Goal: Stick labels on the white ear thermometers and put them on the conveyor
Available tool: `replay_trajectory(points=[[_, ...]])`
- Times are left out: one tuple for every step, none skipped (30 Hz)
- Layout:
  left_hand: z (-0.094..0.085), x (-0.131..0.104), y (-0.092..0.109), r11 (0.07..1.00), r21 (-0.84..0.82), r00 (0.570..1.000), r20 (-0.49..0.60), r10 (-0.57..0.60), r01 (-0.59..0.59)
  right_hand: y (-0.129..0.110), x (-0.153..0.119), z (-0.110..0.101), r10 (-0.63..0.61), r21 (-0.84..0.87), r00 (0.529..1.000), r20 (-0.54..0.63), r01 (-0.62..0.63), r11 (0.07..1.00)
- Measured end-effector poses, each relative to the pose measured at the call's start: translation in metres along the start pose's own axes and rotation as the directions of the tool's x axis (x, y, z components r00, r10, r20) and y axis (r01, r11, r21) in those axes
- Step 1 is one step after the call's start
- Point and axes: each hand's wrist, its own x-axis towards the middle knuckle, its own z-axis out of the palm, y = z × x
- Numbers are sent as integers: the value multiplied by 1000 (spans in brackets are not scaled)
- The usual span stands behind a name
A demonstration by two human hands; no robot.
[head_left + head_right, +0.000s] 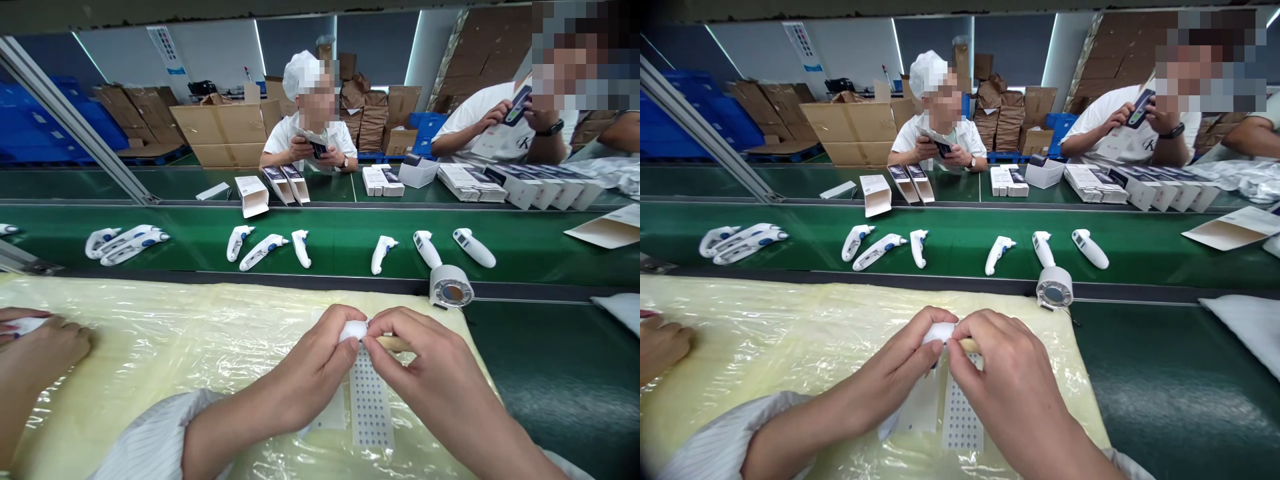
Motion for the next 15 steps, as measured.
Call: replay_trajectory(points=[[1, 0, -1, 1000, -11, 1000, 4, 0, 0, 1, -1, -2, -27, -47, 1000, -4, 26, 999], [1, -1, -2, 1000, -19, 1000, 7, 0, 0, 3, -3, -5, -60, -100, 998, -16, 58, 993], [1, -1, -3, 1000, -26, 1000, 5, -1, 1, 5, -5, -8, -97, -158, 995, -36, 90, 983], [1, -1, -5, 999, -32, 1000, 2, -5, 5, 8, -8, -13, -135, -215, 989, -59, 120, 969], [0, 1, -6, 999, -39, 1000, -10, -8, 8, 11, -11, -18, -171, -263, 981, -88, 143, 954], [-2, 6, -8, 999, -44, 999, -30, -9, 8, 13, -14, -23, -197, -300, 972, -127, 151, 942], [-4, 14, -9, 999, -44, 998, -62, -13, 10, 15, -17, -29, -218, -319, 960, -173, 155, 935], [-6, 25, -10, 999, -33, 995, -100, -21, 18, 16, -20, -33, -222, -317, 952, -210, 148, 937], [-9, 41, -11, 999, -14, 990, -139, -33, 31, 16, -22, -37, -207, -299, 949, -239, 131, 945], [-11, 61, -11, 999, 10, 983, -179, -46, 49, 15, -24, -41, -181, -274, 948, -262, 106, 956], [-14, 85, -10, 997, 37, 974, -218, -63, 73, 13, -25, -43, -150, -250, 949, -278, 80, 965], [-16, 111, -10, 994, 58, 967, -243, -72, 89, 11, -25, -43, -122, -231, 951, -283, 56, 971], [-18, 137, -9, 991, 85, 960, -269, -73, 99, 9, -25, -43, -105, -219, 952, -286, 42, 975], [-20, 164, -7, 988, 116, 953, -295, -66, 104, 8, -24, -43, -99, -211, 951, -293, 37, 977], [-22, 188, -6, 982, 155, 946, -320, -52, 107, 8, -23, -41, -107, -201, 946, -306, 45, 979]])
